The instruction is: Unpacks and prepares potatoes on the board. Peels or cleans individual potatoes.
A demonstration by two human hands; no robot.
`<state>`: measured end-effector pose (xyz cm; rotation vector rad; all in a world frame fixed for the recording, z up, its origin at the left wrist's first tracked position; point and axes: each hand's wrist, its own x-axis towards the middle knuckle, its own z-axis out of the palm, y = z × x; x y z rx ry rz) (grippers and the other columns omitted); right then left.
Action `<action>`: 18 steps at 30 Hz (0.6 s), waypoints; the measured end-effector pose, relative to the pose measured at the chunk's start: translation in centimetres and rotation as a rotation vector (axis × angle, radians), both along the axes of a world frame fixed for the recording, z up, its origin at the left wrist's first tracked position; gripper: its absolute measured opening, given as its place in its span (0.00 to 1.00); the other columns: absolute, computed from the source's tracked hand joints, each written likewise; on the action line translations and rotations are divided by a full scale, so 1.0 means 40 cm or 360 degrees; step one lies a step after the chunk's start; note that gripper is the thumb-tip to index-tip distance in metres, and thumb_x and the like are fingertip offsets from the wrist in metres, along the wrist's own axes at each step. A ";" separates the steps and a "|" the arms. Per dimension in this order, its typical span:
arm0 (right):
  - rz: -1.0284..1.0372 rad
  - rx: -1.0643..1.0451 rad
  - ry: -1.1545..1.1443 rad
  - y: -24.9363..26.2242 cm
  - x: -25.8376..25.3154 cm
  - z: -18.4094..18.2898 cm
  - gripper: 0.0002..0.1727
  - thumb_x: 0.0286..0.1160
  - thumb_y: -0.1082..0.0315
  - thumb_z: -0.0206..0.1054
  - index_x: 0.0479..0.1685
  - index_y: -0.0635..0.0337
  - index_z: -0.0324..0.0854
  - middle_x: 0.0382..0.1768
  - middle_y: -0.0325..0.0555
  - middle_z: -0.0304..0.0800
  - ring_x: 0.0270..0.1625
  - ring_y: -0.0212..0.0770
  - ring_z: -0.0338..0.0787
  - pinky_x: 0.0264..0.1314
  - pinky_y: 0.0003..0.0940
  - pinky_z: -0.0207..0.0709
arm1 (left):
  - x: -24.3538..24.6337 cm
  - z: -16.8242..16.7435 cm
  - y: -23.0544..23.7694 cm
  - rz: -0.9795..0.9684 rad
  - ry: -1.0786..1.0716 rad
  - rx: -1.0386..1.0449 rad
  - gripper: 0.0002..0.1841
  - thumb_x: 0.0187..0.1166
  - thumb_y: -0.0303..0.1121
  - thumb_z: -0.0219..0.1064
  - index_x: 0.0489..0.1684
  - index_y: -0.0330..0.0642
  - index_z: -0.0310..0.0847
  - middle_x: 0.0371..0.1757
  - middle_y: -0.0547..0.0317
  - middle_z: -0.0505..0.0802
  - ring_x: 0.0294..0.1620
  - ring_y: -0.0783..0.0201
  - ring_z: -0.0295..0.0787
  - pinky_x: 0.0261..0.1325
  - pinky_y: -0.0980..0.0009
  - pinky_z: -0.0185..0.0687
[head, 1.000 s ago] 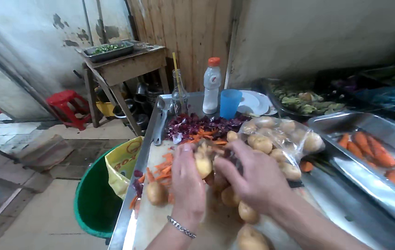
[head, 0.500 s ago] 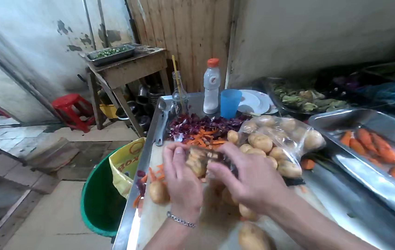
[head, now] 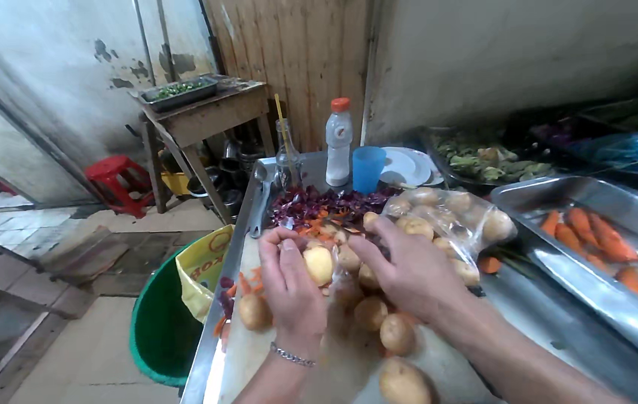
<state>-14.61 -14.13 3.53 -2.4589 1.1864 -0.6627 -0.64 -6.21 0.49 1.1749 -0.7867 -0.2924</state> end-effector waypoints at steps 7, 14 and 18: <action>0.0149 -0.0214 -0.0053 0.034 0.017 -0.032 0.35 0.82 0.28 0.47 0.51 0.50 0.82 0.15 0.35 0.78 0.19 0.43 0.85 0.19 0.48 0.77 | 0.009 0.026 -0.010 -0.0535 0.1149 0.0383 0.33 0.88 0.66 0.43 0.43 0.47 0.84 0.27 0.57 0.87 0.24 0.65 0.83 0.30 0.68 0.83; 0.0356 -0.0761 -0.0240 0.053 0.033 -0.060 0.32 0.84 0.32 0.47 0.45 0.51 0.81 0.12 0.31 0.72 0.13 0.36 0.77 0.12 0.36 0.69 | 0.024 0.027 0.022 -0.0803 0.1139 0.0311 0.29 0.91 0.60 0.45 0.50 0.48 0.87 0.41 0.55 0.92 0.44 0.63 0.91 0.50 0.65 0.89; 0.0395 -0.0789 -0.0240 0.057 0.025 -0.052 0.31 0.85 0.32 0.48 0.44 0.50 0.81 0.12 0.30 0.71 0.14 0.35 0.77 0.12 0.35 0.68 | 0.017 0.025 0.022 -0.0778 0.1070 0.0280 0.26 0.92 0.57 0.46 0.48 0.48 0.86 0.39 0.56 0.92 0.40 0.65 0.91 0.45 0.67 0.89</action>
